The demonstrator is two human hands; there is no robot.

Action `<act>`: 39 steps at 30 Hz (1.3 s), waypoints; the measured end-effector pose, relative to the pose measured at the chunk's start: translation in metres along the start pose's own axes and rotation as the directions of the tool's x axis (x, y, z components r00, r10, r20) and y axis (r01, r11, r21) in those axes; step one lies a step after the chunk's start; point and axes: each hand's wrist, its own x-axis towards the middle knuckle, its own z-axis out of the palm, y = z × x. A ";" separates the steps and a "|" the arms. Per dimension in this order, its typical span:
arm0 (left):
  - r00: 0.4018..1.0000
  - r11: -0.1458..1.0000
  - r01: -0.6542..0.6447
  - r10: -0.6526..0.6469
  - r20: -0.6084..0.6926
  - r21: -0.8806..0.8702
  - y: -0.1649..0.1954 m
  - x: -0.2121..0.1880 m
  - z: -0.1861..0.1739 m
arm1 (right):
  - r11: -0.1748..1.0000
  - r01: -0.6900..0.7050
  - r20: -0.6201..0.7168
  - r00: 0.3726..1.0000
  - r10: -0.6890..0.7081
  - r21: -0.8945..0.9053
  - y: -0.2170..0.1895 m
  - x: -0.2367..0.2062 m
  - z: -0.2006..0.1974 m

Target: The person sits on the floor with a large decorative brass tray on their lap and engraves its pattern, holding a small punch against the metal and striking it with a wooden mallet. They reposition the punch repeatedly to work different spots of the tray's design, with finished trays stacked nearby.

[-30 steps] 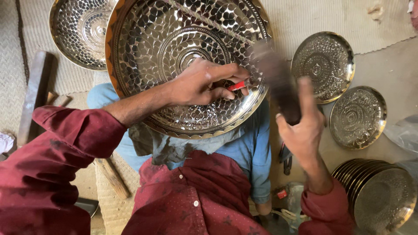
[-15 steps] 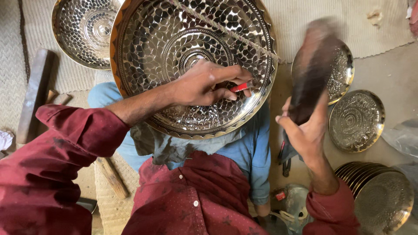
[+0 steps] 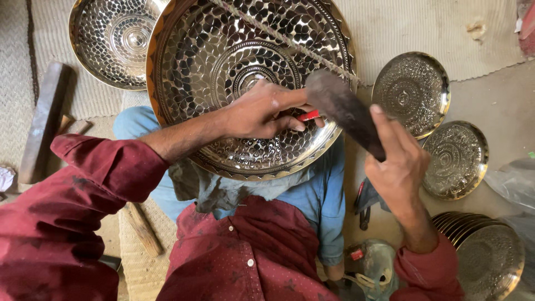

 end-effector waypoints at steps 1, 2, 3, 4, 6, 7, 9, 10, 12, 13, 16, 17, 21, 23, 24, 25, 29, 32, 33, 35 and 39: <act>0.999 1.000 0.028 -0.028 0.016 -0.001 -0.001 0.001 0.001 | 0.997 0.072 -0.023 0.997 -0.072 0.004 -0.002 0.002 -0.001; 1.000 1.000 0.021 -0.021 0.020 -0.004 -0.002 0.001 0.001 | 0.990 0.142 -0.047 0.989 -0.142 0.007 -0.004 0.004 -0.001; 1.000 1.000 0.015 -0.015 0.020 -0.009 -0.002 0.001 0.002 | 0.996 0.089 -0.035 0.995 -0.088 0.027 -0.006 0.006 -0.001; 1.000 1.000 0.013 -0.013 0.021 -0.015 -0.003 0.001 0.003 | 0.998 0.034 -0.019 0.999 -0.034 0.049 -0.009 0.007 -0.001; 0.996 0.997 0.076 -0.076 0.043 0.004 -0.004 -0.001 0.003 | 0.999 0.043 -0.024 0.999 -0.042 0.030 -0.013 0.009 -0.001; 0.993 0.994 0.106 -0.106 0.056 0.014 -0.005 -0.002 0.003 | 0.995 0.099 -0.043 0.994 -0.099 -0.011 -0.015 0.008 -0.002; 0.999 1.000 0.026 -0.026 -0.031 0.016 -0.007 -0.003 0.004 | 0.980 0.039 -0.105 0.994 -0.019 0.197 -0.015 0.007 -0.002; 0.997 1.000 -0.012 0.013 -0.075 0.017 -0.007 -0.004 0.005 | 0.897 -0.063 -0.110 0.986 0.123 0.439 -0.014 0.005 -0.001; 0.998 1.000 0.011 -0.009 -0.062 0.025 -0.008 -0.004 0.007 | 0.856 -0.143 -0.069 0.977 0.203 0.496 -0.008 0.004 0.004; 0.998 0.999 0.020 -0.019 -0.054 0.027 -0.009 -0.004 0.007 | 0.938 -0.131 -0.050 0.987 0.155 0.320 -0.002 0.004 0.006; 0.989 0.984 0.145 -0.145 0.013 -0.104 -0.009 -0.001 0.009 | 0.997 0.077 -0.031 0.997 -0.077 0.002 0.013 -0.003 0.012; 0.988 0.974 0.148 -0.153 -0.020 -0.173 -0.007 0.000 0.009 | 0.984 0.166 -0.022 0.986 -0.167 -0.061 0.017 -0.009 0.017; 0.990 0.952 0.073 -0.105 -0.093 -0.298 -0.003 0.002 0.006 | 0.831 -0.126 -0.160 0.955 0.249 0.542 0.019 -0.052 0.055; 0.998 0.968 0.024 -0.039 -0.054 -0.250 -0.002 0.006 0.004 | 0.713 -0.072 -0.250 0.908 0.336 0.698 0.015 -0.077 0.085; 1.000 0.978 0.013 -0.016 -0.016 -0.209 -0.002 0.008 0.003 | 0.709 -0.060 -0.297 0.881 0.369 0.702 0.012 -0.090 0.101; 1.000 0.986 -0.002 0.006 0.024 -0.168 -0.002 0.010 0.004 | 0.706 -0.048 -0.344 0.849 0.401 0.706 0.009 -0.100 0.118; 0.947 0.954 0.172 -0.092 0.307 -0.247 -0.001 0.015 0.007 | 0.676 -0.107 -0.311 0.829 0.466 0.729 0.000 -0.134 0.147; 0.906 0.974 0.102 -0.007 0.423 -0.204 -0.005 0.019 0.008 | 0.617 -0.190 -0.265 0.779 0.568 0.763 -0.011 -0.159 0.142; 0.890 0.976 0.071 0.030 0.455 -0.204 -0.008 0.021 0.007 | 0.605 -0.165 -0.280 0.772 0.571 0.779 -0.015 -0.164 0.141; 0.861 0.969 0.042 0.089 0.501 -0.244 -0.010 0.022 0.009 | 0.606 -0.138 -0.306 0.764 0.569 0.784 -0.023 -0.171 0.137; 0.838 0.933 0.039 0.165 0.520 -0.358 -0.013 0.025 0.010 | 0.704 -0.111 -0.398 0.759 0.516 0.701 -0.034 -0.167 0.130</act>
